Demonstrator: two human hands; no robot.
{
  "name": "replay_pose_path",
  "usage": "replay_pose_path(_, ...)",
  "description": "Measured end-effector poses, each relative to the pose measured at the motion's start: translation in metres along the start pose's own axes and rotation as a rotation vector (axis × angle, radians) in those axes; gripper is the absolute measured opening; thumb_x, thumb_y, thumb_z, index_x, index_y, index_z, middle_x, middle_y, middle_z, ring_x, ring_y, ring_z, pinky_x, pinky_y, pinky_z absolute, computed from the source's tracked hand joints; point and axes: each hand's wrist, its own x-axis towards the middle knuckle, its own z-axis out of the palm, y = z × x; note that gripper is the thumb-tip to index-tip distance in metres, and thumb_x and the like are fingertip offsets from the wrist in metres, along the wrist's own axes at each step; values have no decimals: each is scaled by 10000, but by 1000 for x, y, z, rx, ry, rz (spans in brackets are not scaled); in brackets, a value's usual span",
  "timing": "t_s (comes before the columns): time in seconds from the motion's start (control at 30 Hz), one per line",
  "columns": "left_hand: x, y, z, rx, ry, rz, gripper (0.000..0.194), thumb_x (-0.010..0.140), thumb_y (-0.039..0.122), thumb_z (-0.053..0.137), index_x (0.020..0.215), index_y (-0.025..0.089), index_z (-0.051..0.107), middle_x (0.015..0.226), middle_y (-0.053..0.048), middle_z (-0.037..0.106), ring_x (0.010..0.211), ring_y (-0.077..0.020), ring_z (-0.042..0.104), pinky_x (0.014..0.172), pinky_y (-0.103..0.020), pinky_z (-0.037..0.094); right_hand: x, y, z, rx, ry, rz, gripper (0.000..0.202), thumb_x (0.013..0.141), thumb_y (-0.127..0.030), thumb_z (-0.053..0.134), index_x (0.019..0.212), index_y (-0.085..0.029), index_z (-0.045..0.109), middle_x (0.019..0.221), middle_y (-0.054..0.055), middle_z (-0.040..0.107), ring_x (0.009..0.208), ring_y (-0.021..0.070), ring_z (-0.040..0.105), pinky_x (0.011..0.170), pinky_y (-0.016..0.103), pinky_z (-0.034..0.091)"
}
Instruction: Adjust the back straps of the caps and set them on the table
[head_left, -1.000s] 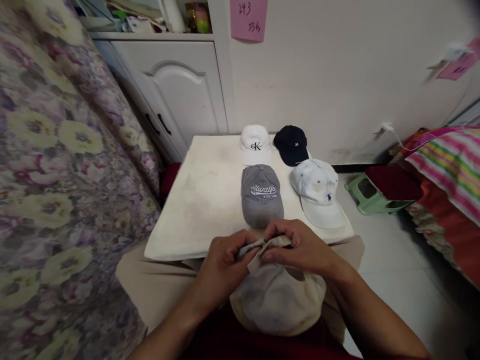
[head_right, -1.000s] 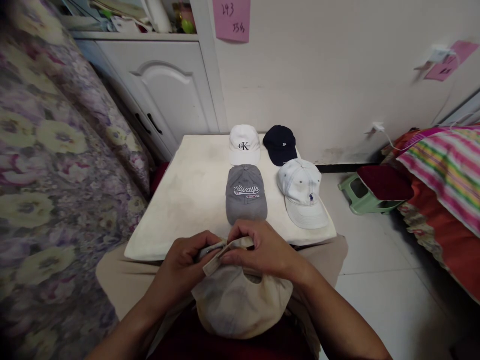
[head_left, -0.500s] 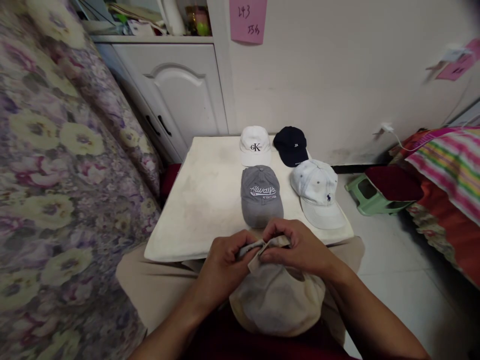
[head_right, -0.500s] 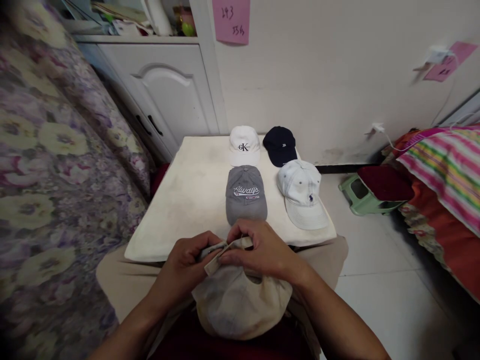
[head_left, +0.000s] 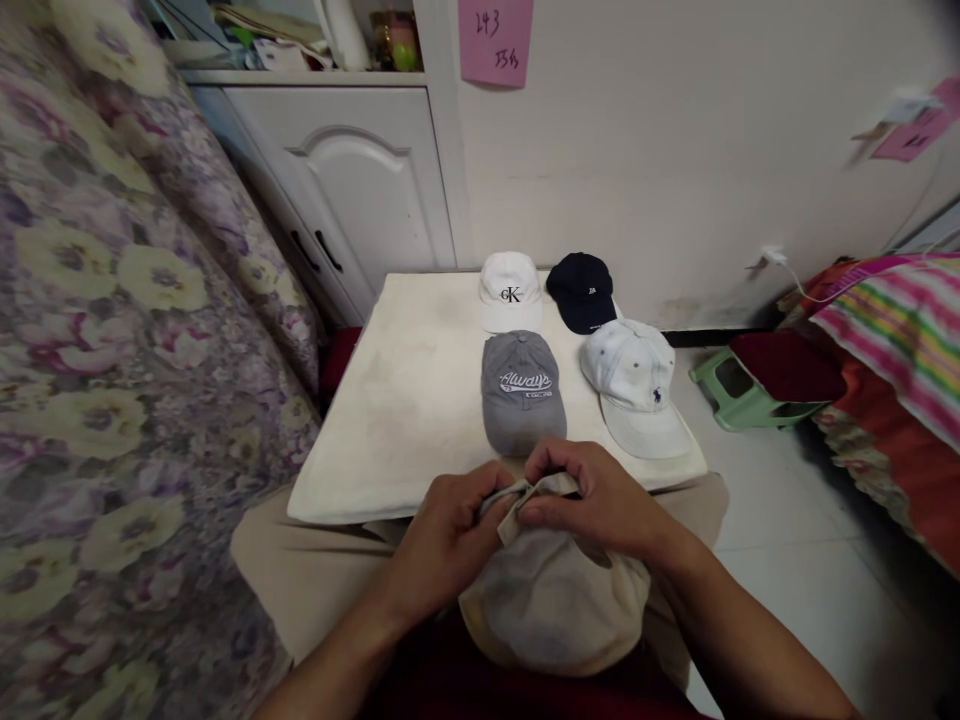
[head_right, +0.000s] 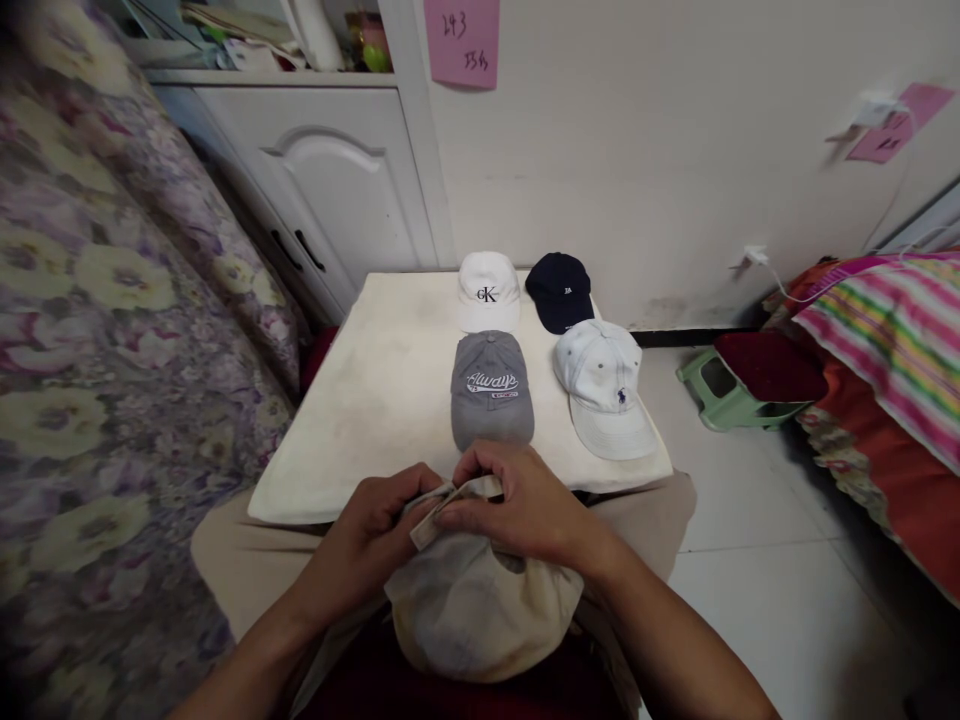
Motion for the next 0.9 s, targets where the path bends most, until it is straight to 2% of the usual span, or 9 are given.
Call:
replay_pose_path(0.17, 0, -1, -3, 68, -44, 48, 318, 993, 363, 449, 811, 154, 605, 666, 22, 523, 616, -118, 432, 567, -249, 313, -1, -2, 0, -13, -6, 15, 181, 770, -283, 763, 817, -187, 617, 709, -50, 576, 666, 118, 505, 603, 237, 382)
replay_pose_path(0.33, -2, 2, -7, 29, -71, 42, 326, 1008, 361, 399, 834, 165, 592, 626, 41, 445, 570, -109, 390, 538, -248, 292, -2, -1, 0, -53, 17, 1, 178, 784, -288, 754, 817, -193, 607, 707, -56, 566, 670, 115, 499, 597, 236, 378)
replay_pose_path(0.43, -2, 4, -7, 17, -73, 39, 355, 1015, 376, 368, 846, 165, 599, 622, 39, 453, 562, -110, 394, 531, -248, 290, -3, 0, -1, -59, 14, -17, 178, 789, -282, 750, 822, -194, 599, 707, -56, 561, 669, 116, 498, 594, 236, 376)
replay_pose_path(0.63, 0, 2, -2, 68, -25, 35, 250, 934, 378, 564, 828, 158, 616, 687, 29, 545, 634, -114, 440, 561, -234, 316, -2, 2, -1, -80, 22, -87, 170, 807, -276, 732, 826, -190, 586, 734, -48, 558, 678, 120, 499, 600, 240, 363)
replay_pose_path(0.9, 1, -3, 1, 57, -8, 42, 266, 927, 373, 604, 774, 156, 616, 663, 39, 537, 632, -104, 428, 567, -230, 306, -1, 2, 0, -99, 43, -114, 135, 831, -255, 702, 814, -189, 585, 735, -37, 559, 711, 133, 497, 636, 250, 370)
